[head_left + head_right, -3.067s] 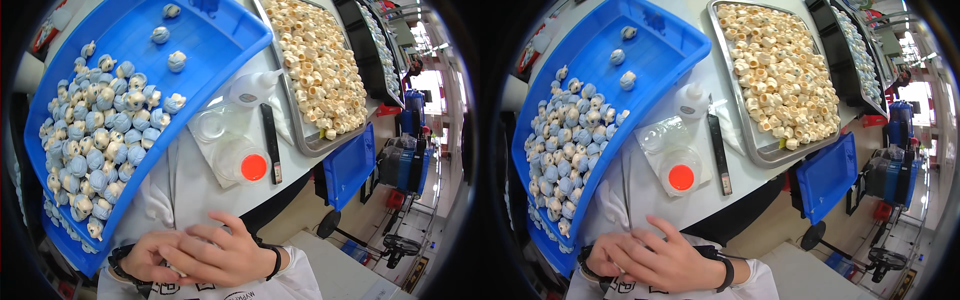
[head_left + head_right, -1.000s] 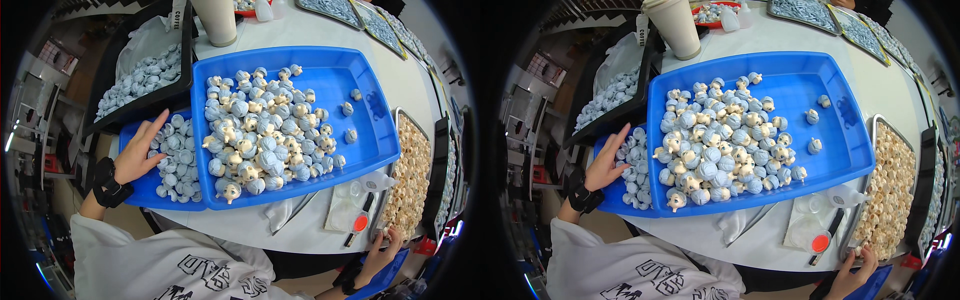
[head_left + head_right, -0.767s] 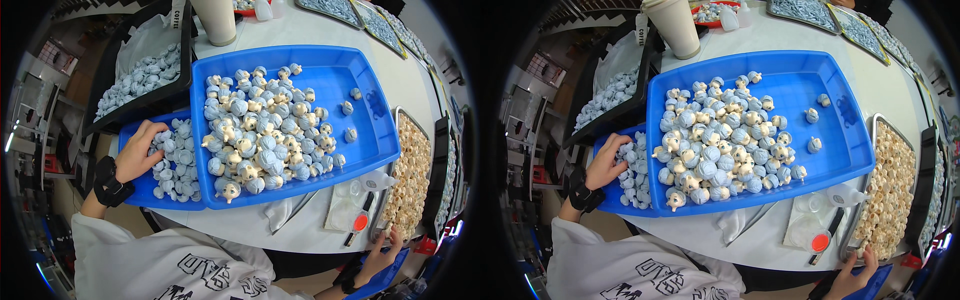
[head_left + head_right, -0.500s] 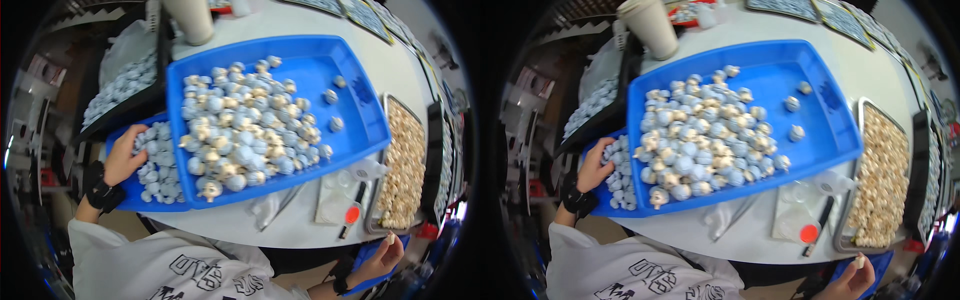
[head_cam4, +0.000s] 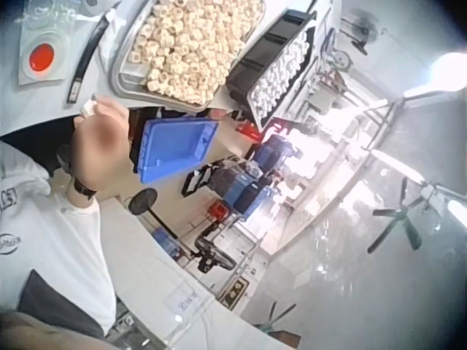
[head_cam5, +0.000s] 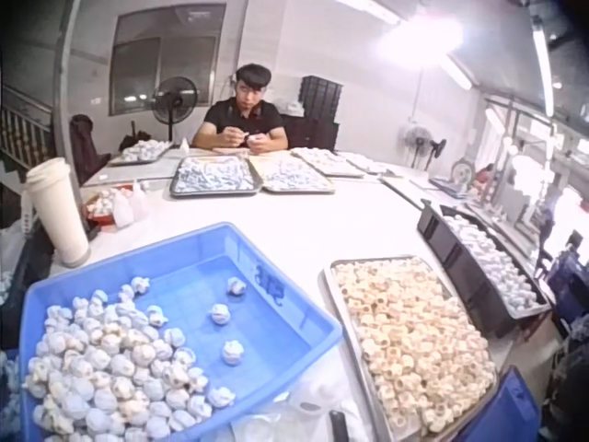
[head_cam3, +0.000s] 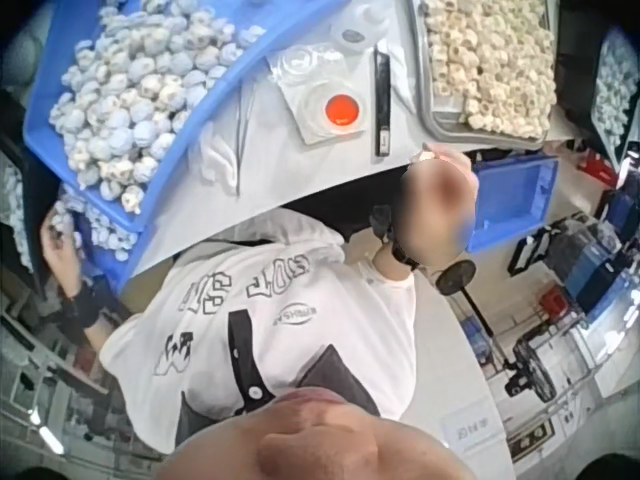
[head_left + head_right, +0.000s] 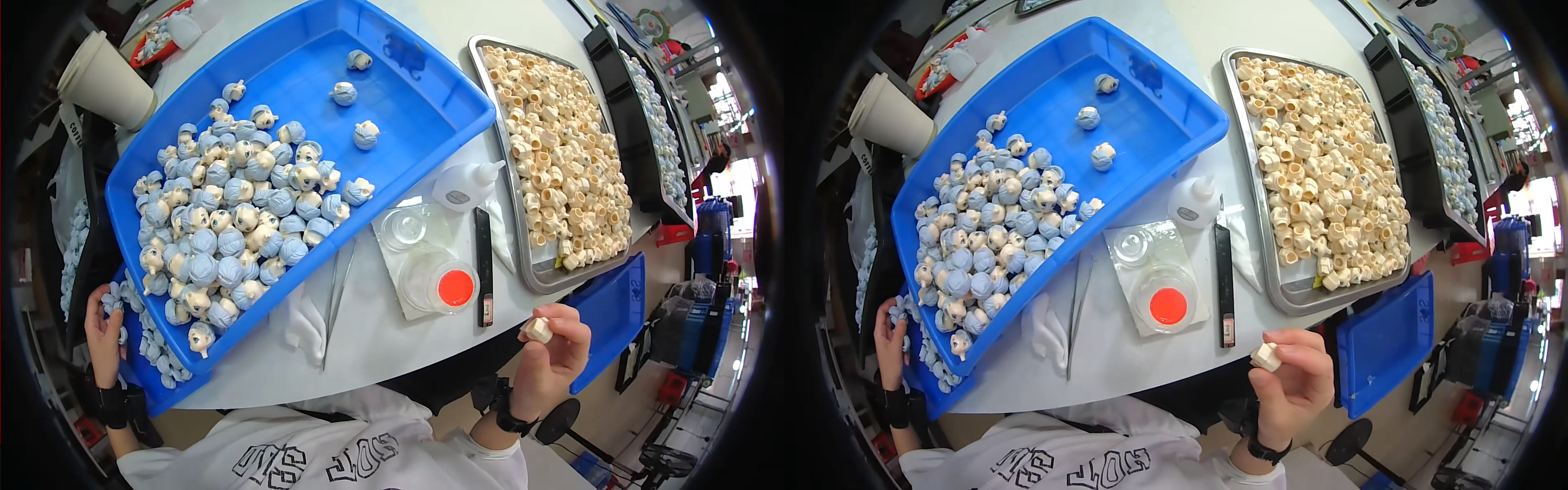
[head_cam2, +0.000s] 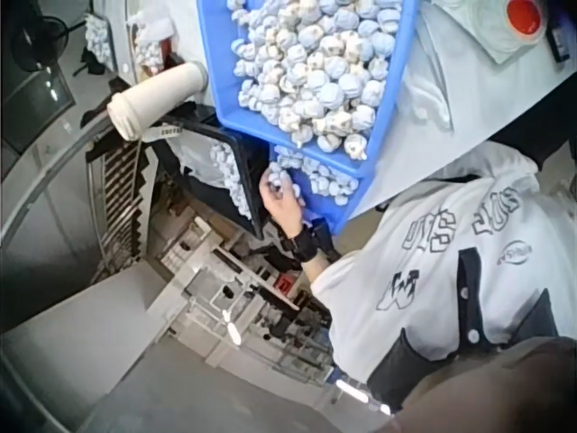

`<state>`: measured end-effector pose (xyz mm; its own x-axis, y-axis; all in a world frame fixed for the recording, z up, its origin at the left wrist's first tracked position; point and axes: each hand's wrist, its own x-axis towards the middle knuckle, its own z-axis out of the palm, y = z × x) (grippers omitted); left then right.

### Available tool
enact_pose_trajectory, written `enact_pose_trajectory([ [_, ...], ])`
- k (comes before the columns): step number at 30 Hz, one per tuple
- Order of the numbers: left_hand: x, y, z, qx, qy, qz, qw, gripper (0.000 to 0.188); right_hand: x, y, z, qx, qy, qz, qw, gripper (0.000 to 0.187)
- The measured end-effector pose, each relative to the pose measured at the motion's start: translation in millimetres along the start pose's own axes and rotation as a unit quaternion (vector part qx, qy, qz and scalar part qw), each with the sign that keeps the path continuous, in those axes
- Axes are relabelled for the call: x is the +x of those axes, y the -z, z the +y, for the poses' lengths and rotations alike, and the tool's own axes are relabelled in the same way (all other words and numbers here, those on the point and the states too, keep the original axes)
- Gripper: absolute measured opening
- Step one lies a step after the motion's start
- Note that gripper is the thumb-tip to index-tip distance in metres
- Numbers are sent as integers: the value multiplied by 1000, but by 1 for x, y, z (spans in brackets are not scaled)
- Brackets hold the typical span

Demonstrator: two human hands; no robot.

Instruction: The person repeatedly picks up small doll heads and cone-shaped bodies from trays. They apply a substance from a small container to the base of the cone and attach the head to the body. The assembled dolls are placed back onto a tray.

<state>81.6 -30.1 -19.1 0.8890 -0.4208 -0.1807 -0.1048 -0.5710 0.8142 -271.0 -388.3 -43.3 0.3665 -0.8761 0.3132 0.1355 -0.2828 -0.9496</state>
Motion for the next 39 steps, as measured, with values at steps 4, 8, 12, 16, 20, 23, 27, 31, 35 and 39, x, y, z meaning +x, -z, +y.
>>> enact_pose_trajectory([
  [4, -5, 6, 0, -26, 19, 37, 999, 37, -3, -2, 4, 28, -15, -30, 999, 32],
  [8, -18, 19, 10, -126, 9, 27, 992, 43, -6, -3, 3, 56, -53, -19, 997, 32],
  [12, -38, 9, 22, -401, -48, -42, 914, 50, -9, -3, 4, 47, -68, -21, 996, 31],
  [16, -43, -7, 32, -673, 113, -481, 550, 63, -11, 0, 4, 22, -71, -35, 997, 31],
  [20, -49, -110, 75, -662, 169, -583, 439, 45, -15, -7, -2, 42, -74, -51, 995, 32],
  [23, -51, -158, 100, -695, 209, -613, 314, 40, -11, -14, -4, -11, -31, -56, 998, 34],
  [27, -48, -170, 119, -648, 253, -558, 452, 50, -10, -14, -12, -37, -34, -53, 997, 32],
  [31, -51, -176, 107, -684, 276, -480, 474, 47, -3, -27, -20, -66, -2, -28, 997, 32],
  [35, -48, -178, 100, -685, 270, -482, 475, 46, 17, -45, -34, -178, 88, -65, 978, 33],
  [39, -48, -177, 98, -678, 263, -487, 483, 46, 41, -69, -48, -350, 110, -141, 920, 36],
])
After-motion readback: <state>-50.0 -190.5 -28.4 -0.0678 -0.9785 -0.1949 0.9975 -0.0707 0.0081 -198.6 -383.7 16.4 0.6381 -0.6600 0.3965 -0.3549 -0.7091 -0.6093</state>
